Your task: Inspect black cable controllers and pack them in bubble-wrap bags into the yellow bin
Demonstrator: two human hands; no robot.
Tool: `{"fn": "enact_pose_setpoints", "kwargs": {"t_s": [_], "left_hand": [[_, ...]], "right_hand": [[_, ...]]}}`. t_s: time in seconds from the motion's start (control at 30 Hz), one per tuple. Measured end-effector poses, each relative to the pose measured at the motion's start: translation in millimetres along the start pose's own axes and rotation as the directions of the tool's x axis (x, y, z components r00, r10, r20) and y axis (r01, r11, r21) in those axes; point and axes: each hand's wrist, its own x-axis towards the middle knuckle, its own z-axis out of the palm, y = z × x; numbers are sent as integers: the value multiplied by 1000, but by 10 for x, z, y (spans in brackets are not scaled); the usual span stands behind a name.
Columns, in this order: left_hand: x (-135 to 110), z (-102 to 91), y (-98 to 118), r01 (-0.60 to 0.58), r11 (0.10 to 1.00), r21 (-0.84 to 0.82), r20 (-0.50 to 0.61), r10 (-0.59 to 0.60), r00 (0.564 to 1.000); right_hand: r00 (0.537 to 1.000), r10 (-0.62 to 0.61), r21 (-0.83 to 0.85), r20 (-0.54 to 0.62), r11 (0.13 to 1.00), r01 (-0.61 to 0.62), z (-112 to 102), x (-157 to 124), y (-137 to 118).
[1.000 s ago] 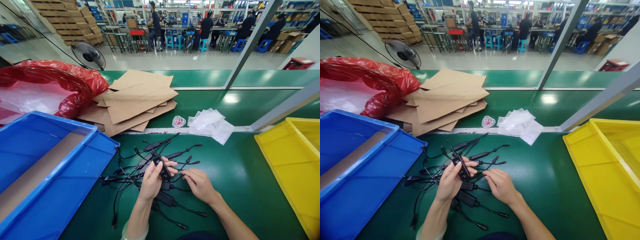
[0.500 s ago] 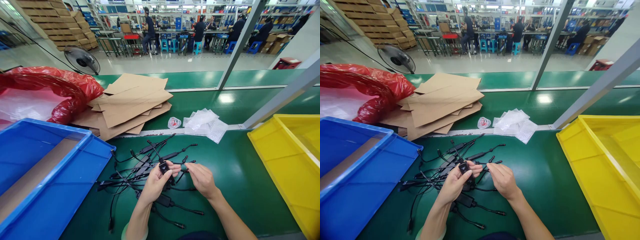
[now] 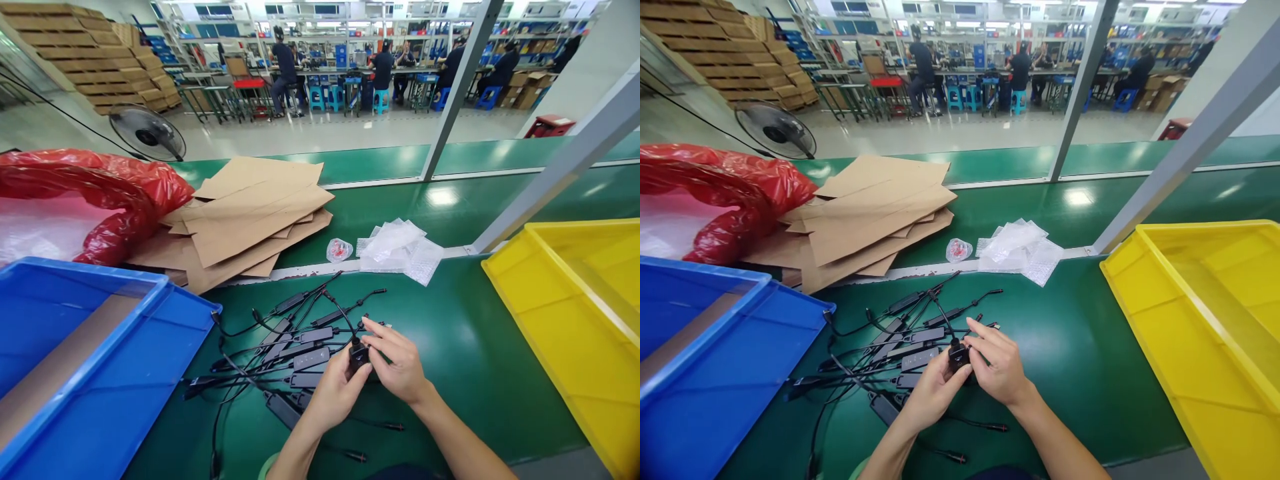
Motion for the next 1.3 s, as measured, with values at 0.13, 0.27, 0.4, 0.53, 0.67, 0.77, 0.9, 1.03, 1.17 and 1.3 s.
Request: {"fn": "enact_pose_setpoints", "kwargs": {"t_s": [0.13,0.27,0.4,0.53,0.67,0.77,0.9,1.03,1.17,1.3], "left_hand": [[4,64,-87,-58,997,55,-92,63,994],[35,104,-81,-50,999,-14,-149,48,988],[69,116,-45,-15,991,-131,-179,-9,984],[72,132,-24,-14,988,-151,-180,-14,984],[53,165,5,1,989,-147,-164,-25,986],[38,172,28,21,985,-170,-138,-45,989],[28,137,52,24,972,-233,-89,-45,995],[25,98,58,53,961,-273,-33,-64,997],[30,120,34,64,969,-238,23,-61,998],[30,152,1,34,988,-153,21,-31,999]], "right_hand": [[992,121,6,31,993,-121,32,-37,-9],[982,184,21,51,983,-185,102,-118,-76],[978,180,39,105,982,-185,136,-166,-186],[974,195,-11,116,981,-195,144,-182,-186],[962,262,14,79,964,-264,146,-187,-125],[934,336,177,117,919,-353,121,-163,-117],[890,418,392,184,799,-456,53,-96,-114],[832,473,480,290,680,-555,-16,-42,-70],[740,503,509,447,538,-672,-65,-18,-51],[715,514,497,474,514,-699,-79,-11,-79]]}}
